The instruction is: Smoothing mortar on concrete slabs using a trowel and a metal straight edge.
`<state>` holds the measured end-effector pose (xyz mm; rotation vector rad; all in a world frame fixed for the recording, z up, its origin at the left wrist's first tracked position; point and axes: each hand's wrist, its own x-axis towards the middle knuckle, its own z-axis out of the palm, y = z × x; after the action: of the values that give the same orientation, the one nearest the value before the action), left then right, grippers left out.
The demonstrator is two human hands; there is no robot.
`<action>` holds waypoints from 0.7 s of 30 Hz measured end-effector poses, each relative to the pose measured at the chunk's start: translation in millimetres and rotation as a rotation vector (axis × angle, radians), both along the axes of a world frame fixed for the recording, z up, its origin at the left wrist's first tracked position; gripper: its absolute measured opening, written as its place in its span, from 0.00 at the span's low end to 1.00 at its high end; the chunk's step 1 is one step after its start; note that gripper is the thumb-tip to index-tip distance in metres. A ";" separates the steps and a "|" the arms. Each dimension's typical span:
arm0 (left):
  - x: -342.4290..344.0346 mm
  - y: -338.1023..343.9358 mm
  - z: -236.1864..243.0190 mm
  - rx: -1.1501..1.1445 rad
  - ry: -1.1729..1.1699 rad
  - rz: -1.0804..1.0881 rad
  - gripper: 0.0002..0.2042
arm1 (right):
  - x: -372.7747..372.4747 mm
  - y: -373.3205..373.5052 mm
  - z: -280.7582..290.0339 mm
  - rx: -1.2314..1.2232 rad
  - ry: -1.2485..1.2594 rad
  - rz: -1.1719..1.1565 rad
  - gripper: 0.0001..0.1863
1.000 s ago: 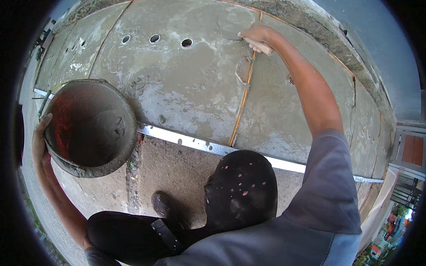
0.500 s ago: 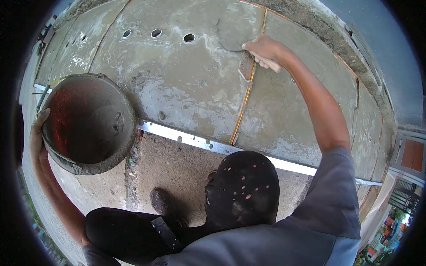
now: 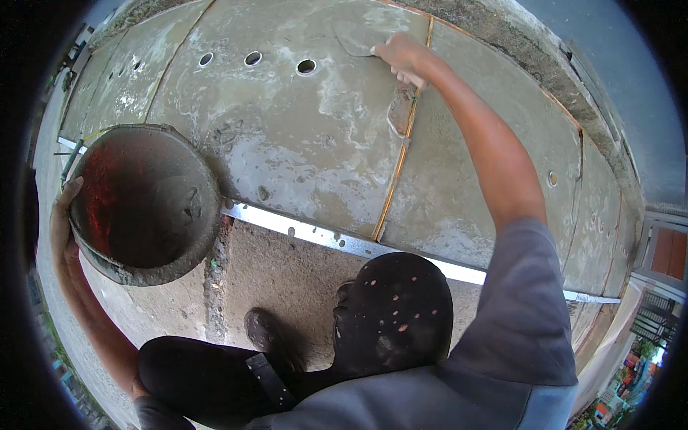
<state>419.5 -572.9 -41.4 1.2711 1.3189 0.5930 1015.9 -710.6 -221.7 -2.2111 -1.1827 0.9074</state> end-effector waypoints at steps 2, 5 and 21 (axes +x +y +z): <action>2.7 1.5 -1.6 -0.029 -0.005 -0.012 0.22 | 11.0 19.4 -6.2 -0.101 -0.102 -0.059 0.24; -2.9 3.2 -6.6 0.002 0.009 0.005 0.22 | 7.2 27.7 1.1 -0.178 -0.081 -0.051 0.24; -13.5 -3.0 -1.9 -0.025 -0.022 -0.015 0.21 | 2.2 35.1 14.4 -0.099 -0.057 -0.006 0.25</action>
<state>406.0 -575.9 -43.3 1.2501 1.2933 0.5769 1018.2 -675.5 -207.3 -2.3320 -1.1799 0.9240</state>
